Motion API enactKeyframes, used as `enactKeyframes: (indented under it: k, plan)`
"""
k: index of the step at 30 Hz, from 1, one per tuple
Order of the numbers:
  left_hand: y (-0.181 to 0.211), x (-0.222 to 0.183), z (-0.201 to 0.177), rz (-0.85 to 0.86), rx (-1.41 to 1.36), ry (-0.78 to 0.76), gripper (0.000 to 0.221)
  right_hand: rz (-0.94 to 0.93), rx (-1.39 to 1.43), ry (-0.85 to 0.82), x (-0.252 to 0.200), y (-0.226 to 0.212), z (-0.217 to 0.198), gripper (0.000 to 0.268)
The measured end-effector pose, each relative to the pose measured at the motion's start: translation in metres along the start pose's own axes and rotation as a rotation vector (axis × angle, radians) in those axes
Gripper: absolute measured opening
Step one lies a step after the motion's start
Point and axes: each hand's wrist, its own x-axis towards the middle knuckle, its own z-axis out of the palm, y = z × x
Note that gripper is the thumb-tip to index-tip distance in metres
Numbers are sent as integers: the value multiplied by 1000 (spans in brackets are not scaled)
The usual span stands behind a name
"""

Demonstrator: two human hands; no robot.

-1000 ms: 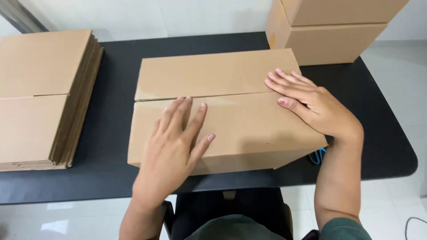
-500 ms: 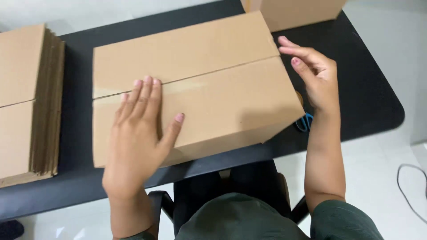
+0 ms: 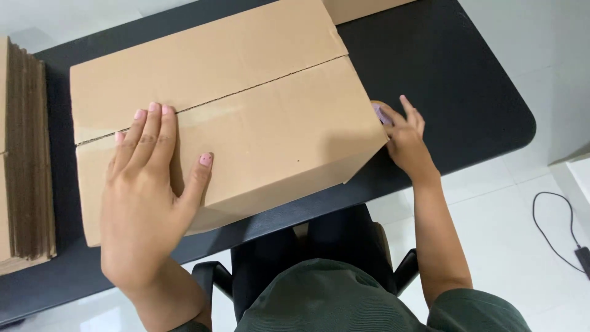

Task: The person applies adhesive tape to the seams of several cardboard boxes using a tape dispenser and scissors, then stacks the finished boxes.

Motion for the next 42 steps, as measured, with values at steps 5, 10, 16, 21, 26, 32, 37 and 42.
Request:
enactKeyframes:
  k: [5,10,16,21,26,32,37,42]
  plan:
    - [0,2,-2,-16,-56,-10,56,268,504,159,18,29,-18,26]
    - [-5,2,5,-26,-93,38,59,227,1196,306,73,23,-94,19]
    - [-8,2,13,-71,-119,64,61,-69,1405,-91,158,-61,-161,37]
    - [-12,0,18,-89,-127,60,62,-94,1423,-490,209,-140,-145,29]
    - [-15,-2,27,-60,-110,113,61,11,1023,-732,226,-176,-119,28]
    - [-16,3,3,-95,-478,105,55,-65,1030,-752,227,-181,-119,25]
    - [-11,22,-12,-291,-903,78,59,-55,858,-751,228,-196,-129,28]
    - [-14,49,-16,-593,-1772,59,58,-96,623,-718,230,-211,-134,29]
